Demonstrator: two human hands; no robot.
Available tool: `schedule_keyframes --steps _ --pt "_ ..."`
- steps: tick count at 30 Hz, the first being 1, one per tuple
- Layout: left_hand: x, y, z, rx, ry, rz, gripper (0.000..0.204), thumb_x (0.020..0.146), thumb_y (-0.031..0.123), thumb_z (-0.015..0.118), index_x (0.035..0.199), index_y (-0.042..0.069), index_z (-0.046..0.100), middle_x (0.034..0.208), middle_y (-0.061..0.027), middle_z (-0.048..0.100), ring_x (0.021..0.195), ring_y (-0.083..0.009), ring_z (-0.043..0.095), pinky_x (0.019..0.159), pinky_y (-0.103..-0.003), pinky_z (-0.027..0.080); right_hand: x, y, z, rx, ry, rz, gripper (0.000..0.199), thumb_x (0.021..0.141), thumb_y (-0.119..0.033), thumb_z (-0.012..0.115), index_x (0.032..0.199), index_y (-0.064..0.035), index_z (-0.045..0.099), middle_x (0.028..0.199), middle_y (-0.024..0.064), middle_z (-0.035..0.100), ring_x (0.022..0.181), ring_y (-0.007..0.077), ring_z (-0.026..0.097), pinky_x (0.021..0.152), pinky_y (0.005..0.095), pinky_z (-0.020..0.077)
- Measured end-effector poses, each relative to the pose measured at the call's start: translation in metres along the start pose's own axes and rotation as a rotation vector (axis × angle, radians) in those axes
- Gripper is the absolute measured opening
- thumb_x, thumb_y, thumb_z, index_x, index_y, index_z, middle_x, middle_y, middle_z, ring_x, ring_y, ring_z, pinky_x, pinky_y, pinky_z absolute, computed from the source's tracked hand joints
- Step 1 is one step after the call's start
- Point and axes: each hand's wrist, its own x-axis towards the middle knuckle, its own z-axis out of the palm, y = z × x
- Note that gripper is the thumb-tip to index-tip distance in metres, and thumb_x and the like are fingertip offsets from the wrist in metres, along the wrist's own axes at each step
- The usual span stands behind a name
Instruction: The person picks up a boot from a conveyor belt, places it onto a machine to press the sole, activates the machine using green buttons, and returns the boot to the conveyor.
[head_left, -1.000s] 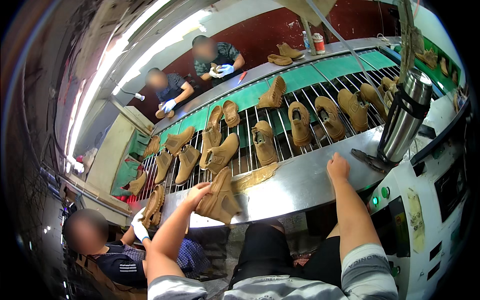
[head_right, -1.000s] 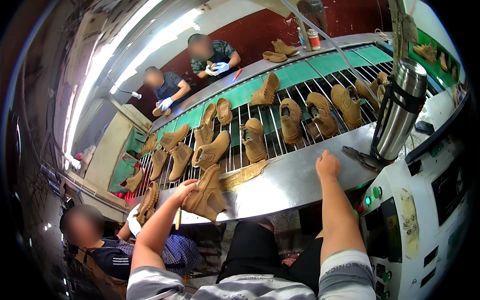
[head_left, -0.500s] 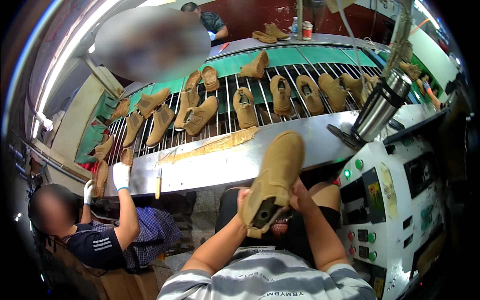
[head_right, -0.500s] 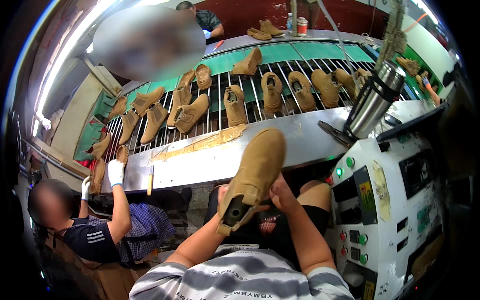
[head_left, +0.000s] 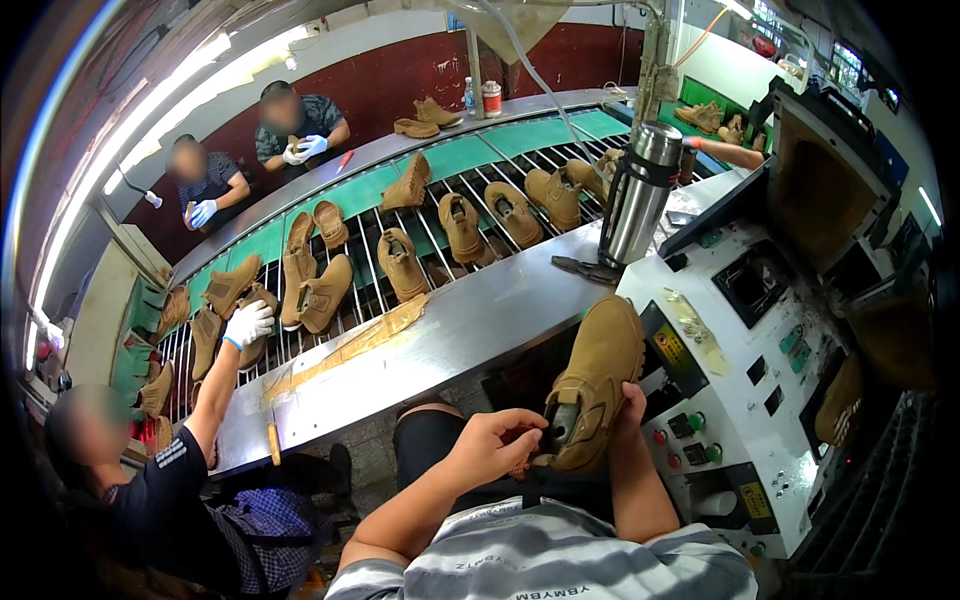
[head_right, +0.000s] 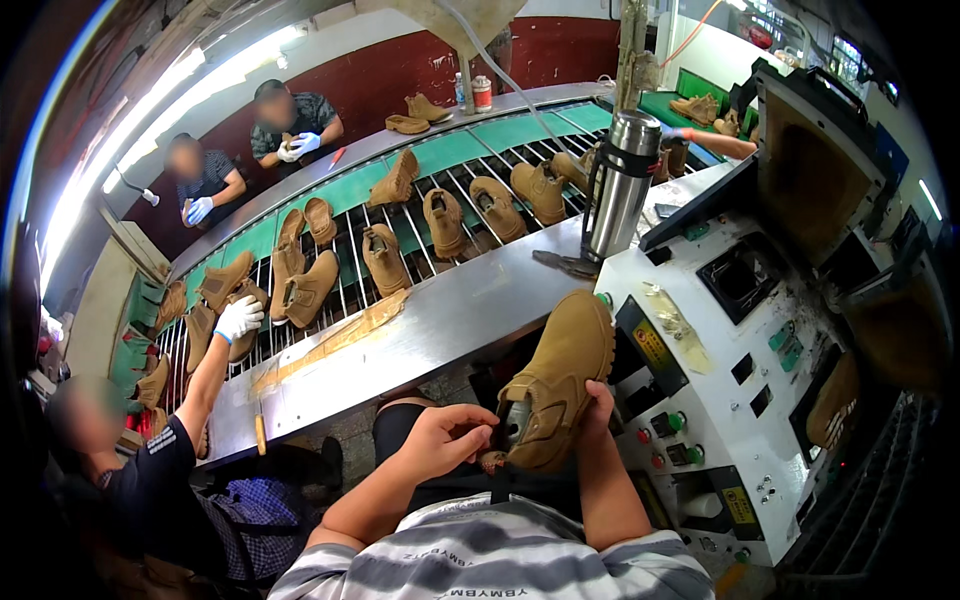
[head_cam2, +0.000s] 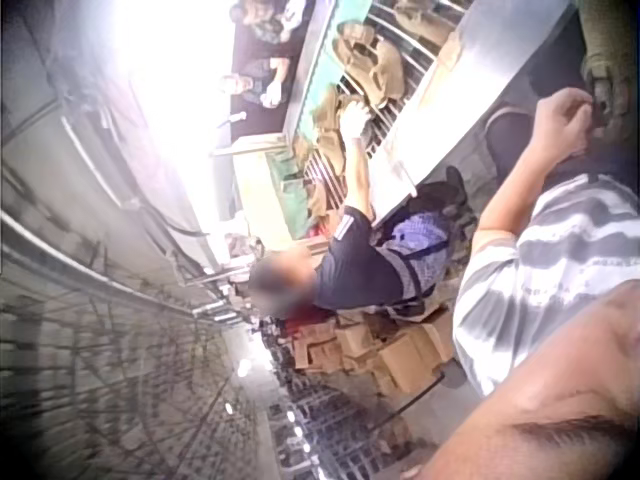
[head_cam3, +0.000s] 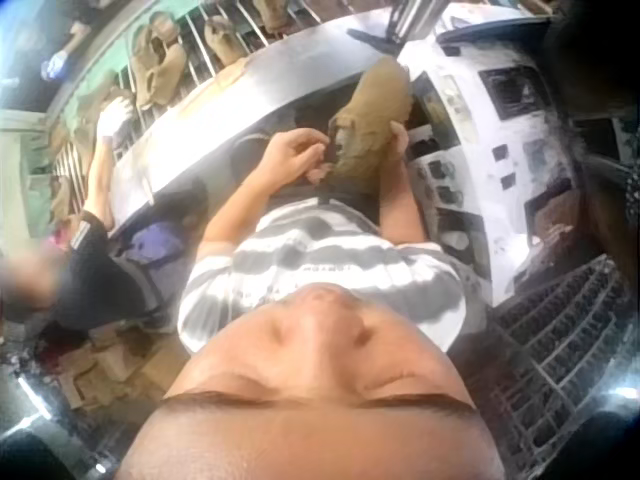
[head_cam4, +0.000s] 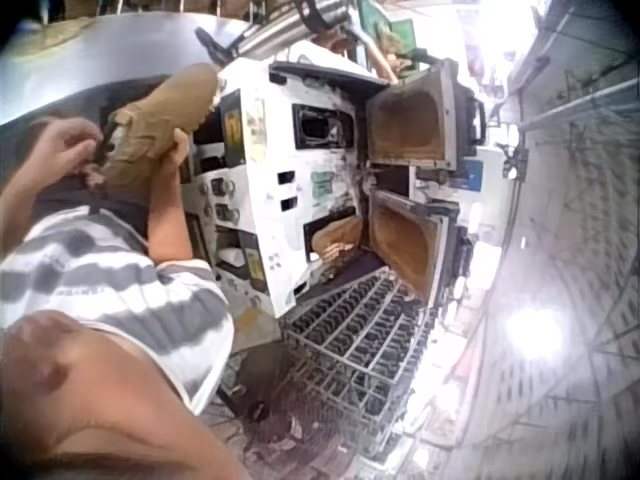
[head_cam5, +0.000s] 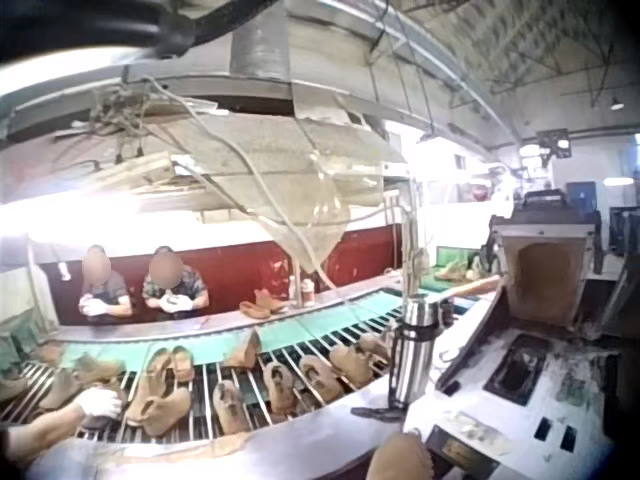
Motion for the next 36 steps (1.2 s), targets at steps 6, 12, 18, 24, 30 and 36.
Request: schedule_keyframes --steps 6,12,18,24,30,36 --pt "-0.003 0.0 -0.007 0.584 0.1 0.185 0.028 0.082 0.009 0.072 0.108 0.0 0.064 0.078 -0.0028 0.068 0.062 -0.0086 0.06 0.057 -0.025 0.049 0.0 -0.01 0.001 -0.163 0.088 0.228 0.066 0.08 -0.033 0.051 0.135 0.0031 0.044 0.127 0.0197 0.056 0.117 0.035 0.055 0.101 0.0462 0.0433" --pt "-0.016 -0.013 -0.032 0.406 0.221 0.203 0.044 0.077 0.009 0.075 0.118 0.001 0.058 0.097 -0.0051 0.066 0.085 -0.0105 0.059 0.077 -0.025 0.049 -0.012 -0.006 0.029 -0.32 -0.079 0.238 0.068 0.081 -0.026 0.06 0.139 0.0006 0.038 0.13 0.0197 0.054 0.118 0.0328 0.054 0.101 0.0452 0.044" --pt "-0.019 -0.045 -0.027 0.024 0.139 0.325 0.054 0.082 0.004 0.068 0.129 0.003 0.042 0.118 -0.0058 0.047 0.108 -0.0155 0.049 0.094 -0.028 0.041 -0.013 0.031 0.003 0.116 -0.219 0.284 0.069 0.084 -0.032 0.061 0.141 -0.0012 0.037 0.131 0.0175 0.053 0.118 0.0303 0.055 0.1 0.0443 0.0454" --pt "0.003 -0.067 -0.032 0.065 0.055 0.16 0.061 0.084 0.0 0.057 0.14 0.002 0.033 0.131 -0.0096 0.044 0.124 -0.0193 0.045 0.102 -0.029 0.038 -0.022 0.019 0.03 0.081 -0.013 0.236 0.07 0.085 -0.037 0.057 0.142 -0.0031 0.035 0.131 0.0157 0.052 0.118 0.0301 0.055 0.098 0.0442 0.0466" --pt "-0.005 -0.075 -0.022 0.346 -0.029 0.194 0.061 0.081 0.005 0.066 0.136 0.0 0.039 0.124 -0.0184 0.047 0.122 -0.0304 0.048 0.104 -0.037 0.039 -0.032 -0.001 0.014 -0.288 -0.039 0.19 0.092 0.078 -0.03 0.065 0.152 -0.011 0.015 0.146 0.0123 0.036 0.133 0.0271 0.039 0.11 0.0404 0.0328" --pt "0.005 -0.074 -0.003 0.403 -0.085 0.178 0.06 0.083 0.008 0.071 0.134 -0.001 0.042 0.124 -0.0188 0.056 0.115 -0.0266 0.059 0.095 -0.035 0.047 -0.036 -0.023 0.013 -0.572 -0.004 -0.055 0.11 0.073 -0.03 0.072 0.156 -0.0134 0.002 0.155 0.0103 0.02 0.142 0.0237 0.023 0.114 0.037 0.0199"
